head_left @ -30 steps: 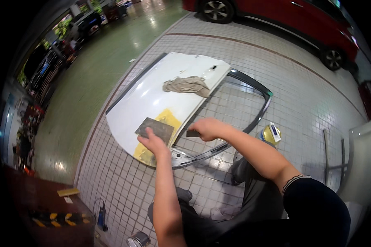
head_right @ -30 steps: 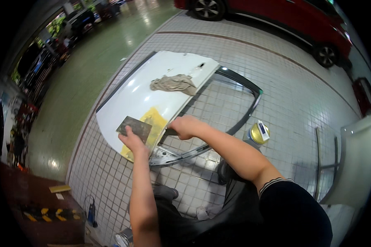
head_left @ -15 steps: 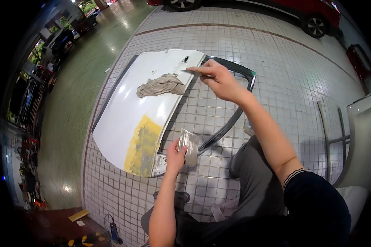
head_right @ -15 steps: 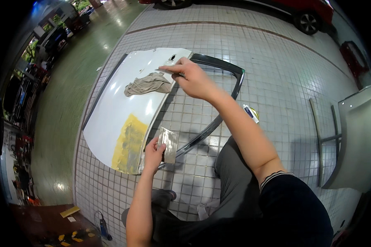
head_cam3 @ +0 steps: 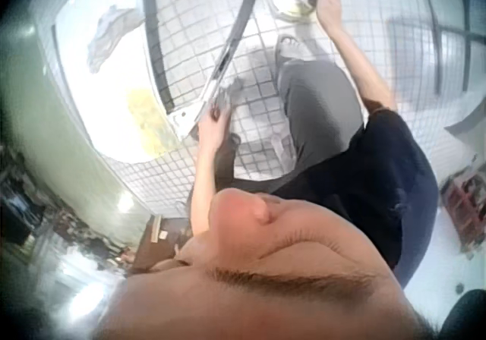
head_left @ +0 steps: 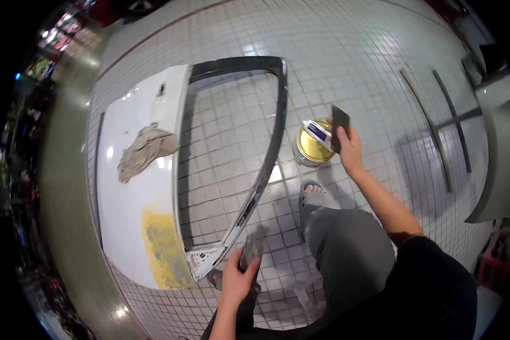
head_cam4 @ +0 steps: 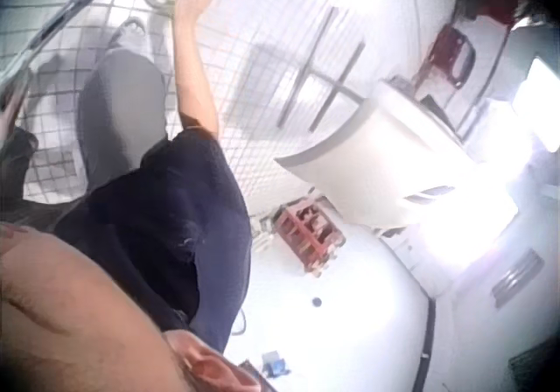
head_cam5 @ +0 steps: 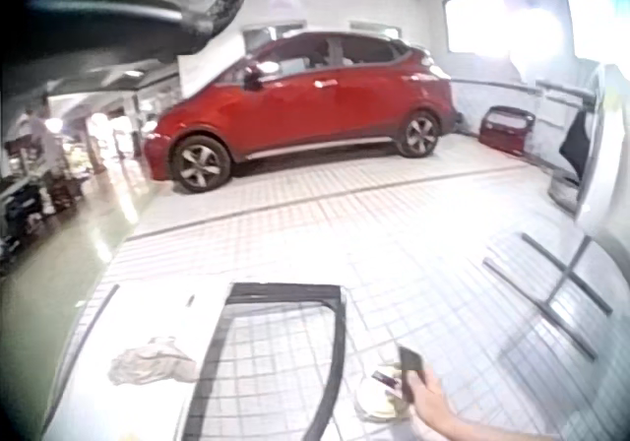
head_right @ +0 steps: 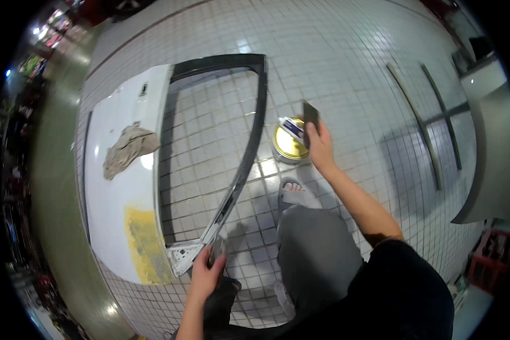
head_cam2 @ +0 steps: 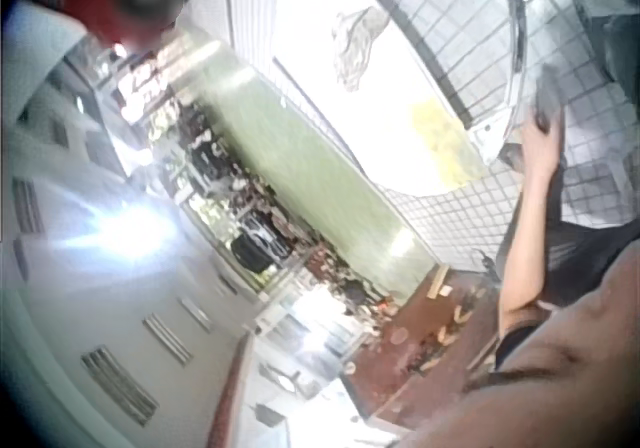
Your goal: The person scrapes a yellow substance from a white car door panel using a metal scraper. They then scoop a yellow paste from a container and apply it to the scraper. Finally, they squeeze a white substance from a tube onto the scraper, mixing it with the yellow paste.
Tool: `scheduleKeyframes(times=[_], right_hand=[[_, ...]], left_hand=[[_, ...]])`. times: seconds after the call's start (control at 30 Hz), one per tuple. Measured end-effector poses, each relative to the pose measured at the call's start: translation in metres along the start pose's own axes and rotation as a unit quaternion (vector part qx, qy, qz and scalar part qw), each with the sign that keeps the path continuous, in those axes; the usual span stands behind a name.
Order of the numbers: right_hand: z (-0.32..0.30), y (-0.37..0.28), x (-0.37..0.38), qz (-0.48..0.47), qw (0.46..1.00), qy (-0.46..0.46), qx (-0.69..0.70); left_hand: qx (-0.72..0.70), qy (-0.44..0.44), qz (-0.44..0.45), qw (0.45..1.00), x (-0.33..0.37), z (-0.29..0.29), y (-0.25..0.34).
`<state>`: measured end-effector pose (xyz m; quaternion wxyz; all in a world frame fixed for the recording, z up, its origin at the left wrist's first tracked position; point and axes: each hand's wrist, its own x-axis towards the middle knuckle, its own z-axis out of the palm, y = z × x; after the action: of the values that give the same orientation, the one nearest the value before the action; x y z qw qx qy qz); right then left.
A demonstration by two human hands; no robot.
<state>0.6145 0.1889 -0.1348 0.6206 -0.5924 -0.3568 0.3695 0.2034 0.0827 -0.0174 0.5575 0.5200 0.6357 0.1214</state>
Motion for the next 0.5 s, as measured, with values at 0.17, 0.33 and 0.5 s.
scheduleKeyframes(times=[0.17, 0.33, 0.5], right_hand=[[-0.069, 0.117, -0.062, 0.197, 0.947, 0.252, 0.036], [-0.067, 0.196, -0.066, 0.230, 0.930, 0.286, 0.012], [-0.053, 0.200, -0.045, 0.249, 0.887, 0.373, 0.112]], left_hand=[[0.034, -0.096, -0.053, 0.993, 0.015, 0.013, -0.042], [0.046, -0.123, -0.095, 0.987, 0.039, 0.027, -0.093], [0.009, -0.037, -0.129, 0.991, 0.067, 0.050, -0.141]])
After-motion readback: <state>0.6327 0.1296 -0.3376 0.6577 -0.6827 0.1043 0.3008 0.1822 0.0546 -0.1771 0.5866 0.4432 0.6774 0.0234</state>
